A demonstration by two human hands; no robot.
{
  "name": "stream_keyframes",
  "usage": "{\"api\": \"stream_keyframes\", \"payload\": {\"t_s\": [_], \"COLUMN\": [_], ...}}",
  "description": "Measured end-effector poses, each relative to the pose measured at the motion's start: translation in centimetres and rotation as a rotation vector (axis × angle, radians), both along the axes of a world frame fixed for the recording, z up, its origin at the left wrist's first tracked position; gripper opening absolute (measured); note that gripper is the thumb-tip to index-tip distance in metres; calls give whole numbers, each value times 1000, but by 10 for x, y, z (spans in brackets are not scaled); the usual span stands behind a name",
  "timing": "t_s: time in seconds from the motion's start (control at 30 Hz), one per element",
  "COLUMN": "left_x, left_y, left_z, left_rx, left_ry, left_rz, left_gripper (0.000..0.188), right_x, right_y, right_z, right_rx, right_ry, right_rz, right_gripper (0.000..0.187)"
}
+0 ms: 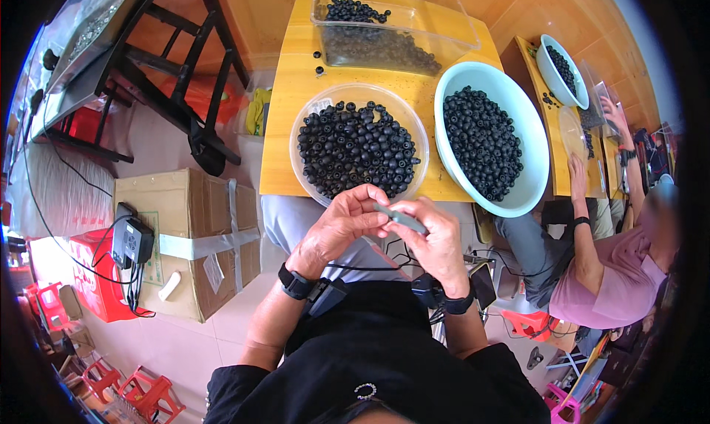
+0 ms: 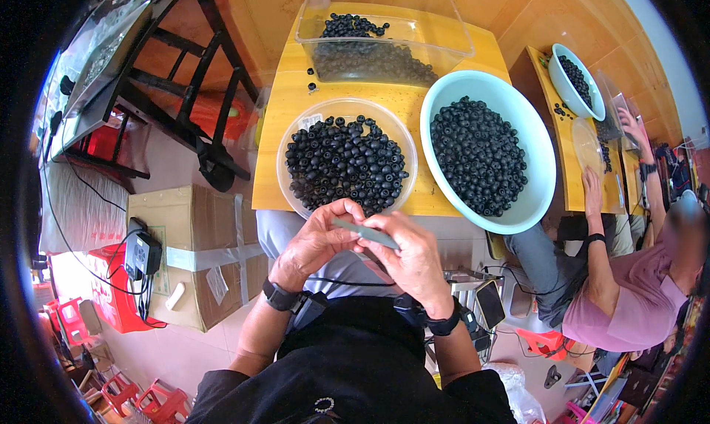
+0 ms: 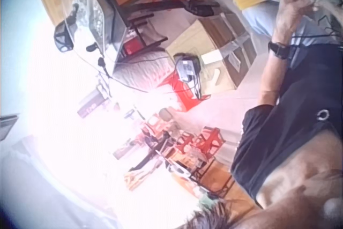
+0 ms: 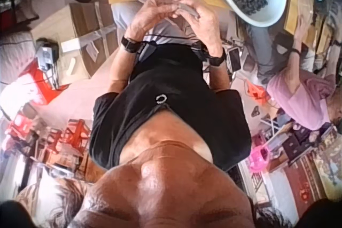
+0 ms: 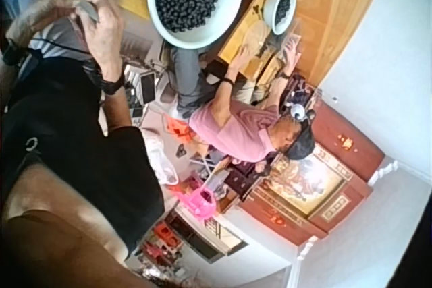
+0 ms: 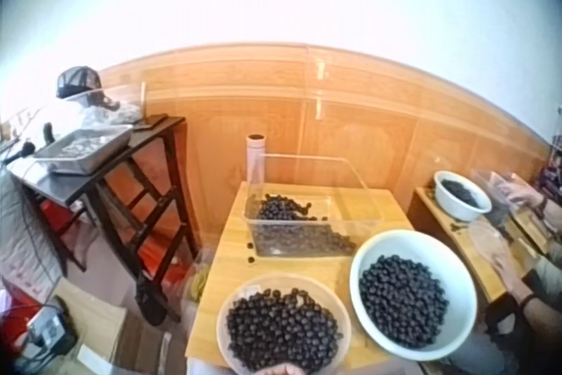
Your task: Sorting and inspecting small black plastic parts using a tool at a manufacturing workstation.
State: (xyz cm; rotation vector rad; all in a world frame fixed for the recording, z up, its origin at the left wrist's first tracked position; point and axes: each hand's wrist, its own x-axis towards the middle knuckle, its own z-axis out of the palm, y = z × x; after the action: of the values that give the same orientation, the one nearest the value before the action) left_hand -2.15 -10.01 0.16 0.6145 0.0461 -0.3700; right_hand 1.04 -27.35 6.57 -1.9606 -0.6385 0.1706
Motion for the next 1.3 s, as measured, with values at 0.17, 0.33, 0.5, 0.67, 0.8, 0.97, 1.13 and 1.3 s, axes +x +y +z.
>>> {"api": "stream_keyframes", "payload": {"t_s": [0.17,0.33,0.5,0.67,0.8,0.97,1.13,1.3], "left_x": [11,32,58,71,81,87,87,82], "left_y": [18,27,-15,-26,-20,-18,-15,-7], "left_z": [11,0,-3,-10,-17,-11,-12,-12], "left_rx": [487,929,1331,1597,1463,1489,1534,1458], "left_ry": [-19,-88,-359,-532,-610,-642,-654,-628], "left_rz": [222,296,331,360,332,232,189,208], "left_gripper": [15,17,22,27,24,25,28,19], "right_x": [31,55,50,49,51,50,49,47], "right_y": [-38,-63,-67,-72,-97,-112,-109,-102], "right_z": [13,10,-11,-14,-20,-24,-23,-23], "right_rx": [-123,-136,-178,-97,-7,109,78,115], "right_ry": [-276,-401,-364,-322,-209,-151,-190,-153], "right_rz": [-354,-561,-578,-596,-700,-749,-740,-739], "right_gripper": [22,32,24,19,15,11,10,10]}}
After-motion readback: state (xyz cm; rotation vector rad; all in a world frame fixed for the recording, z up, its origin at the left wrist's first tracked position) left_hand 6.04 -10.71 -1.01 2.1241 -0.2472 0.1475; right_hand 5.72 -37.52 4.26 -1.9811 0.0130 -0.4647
